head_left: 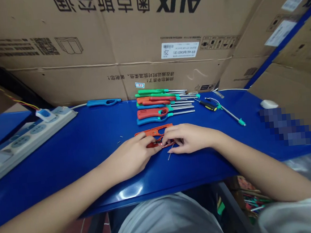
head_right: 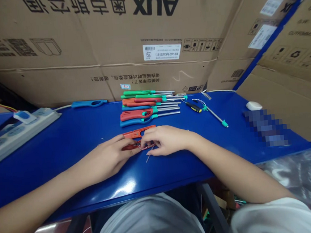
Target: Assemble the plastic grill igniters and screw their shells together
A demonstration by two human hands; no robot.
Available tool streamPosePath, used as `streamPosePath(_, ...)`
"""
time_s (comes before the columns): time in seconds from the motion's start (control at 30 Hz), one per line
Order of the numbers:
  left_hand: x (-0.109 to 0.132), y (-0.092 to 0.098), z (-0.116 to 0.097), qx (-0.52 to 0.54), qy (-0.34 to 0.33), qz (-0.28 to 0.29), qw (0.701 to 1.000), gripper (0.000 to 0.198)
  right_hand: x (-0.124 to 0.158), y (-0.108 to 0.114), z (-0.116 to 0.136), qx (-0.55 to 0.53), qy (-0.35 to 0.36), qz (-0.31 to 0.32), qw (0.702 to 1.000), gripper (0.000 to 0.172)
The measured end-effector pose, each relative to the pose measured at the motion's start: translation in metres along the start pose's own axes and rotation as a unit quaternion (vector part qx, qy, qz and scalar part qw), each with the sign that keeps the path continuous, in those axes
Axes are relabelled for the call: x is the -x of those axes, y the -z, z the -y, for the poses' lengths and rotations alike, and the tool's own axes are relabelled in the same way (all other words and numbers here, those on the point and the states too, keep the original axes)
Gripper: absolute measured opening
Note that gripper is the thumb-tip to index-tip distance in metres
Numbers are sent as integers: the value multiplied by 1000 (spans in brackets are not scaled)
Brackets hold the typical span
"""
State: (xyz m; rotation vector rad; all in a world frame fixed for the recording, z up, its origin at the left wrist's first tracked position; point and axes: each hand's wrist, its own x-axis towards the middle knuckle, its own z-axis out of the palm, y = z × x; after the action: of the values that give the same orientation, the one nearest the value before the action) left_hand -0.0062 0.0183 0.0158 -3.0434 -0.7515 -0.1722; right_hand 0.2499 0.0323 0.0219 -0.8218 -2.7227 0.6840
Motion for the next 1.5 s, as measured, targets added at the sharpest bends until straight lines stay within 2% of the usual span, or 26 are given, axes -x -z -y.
streamPosePath(0.3, 1, -2, 0, 9, -3, -11, 1000, 40, -1, -2, -3, -32, 24, -4, 999, 25)
streamPosePath(0.67, 0, -4, 2, 62, 12, -24, 998, 33, 1, 1, -4, -43, 3, 14, 999, 32)
streamPosePath(0.83, 1, -7, 3, 76, 20, -36, 996, 32, 1, 2, -4, -64, 7, 13, 998, 26)
streamPosePath(1.13, 0, -5, 3, 63, 2, -30, 998, 33, -1, 1, -6, -53, 17, 11, 998, 26)
streamPosePath(1.33, 0, -6, 3, 55, 13, -14, 998, 36, 2, 3, -2, -65, -6, 10, 998, 25)
streamPosePath(1.5, 1, -7, 2, 53, 2, -30, 998, 35, 2, 2, 1, -70, -19, 7, 997, 15)
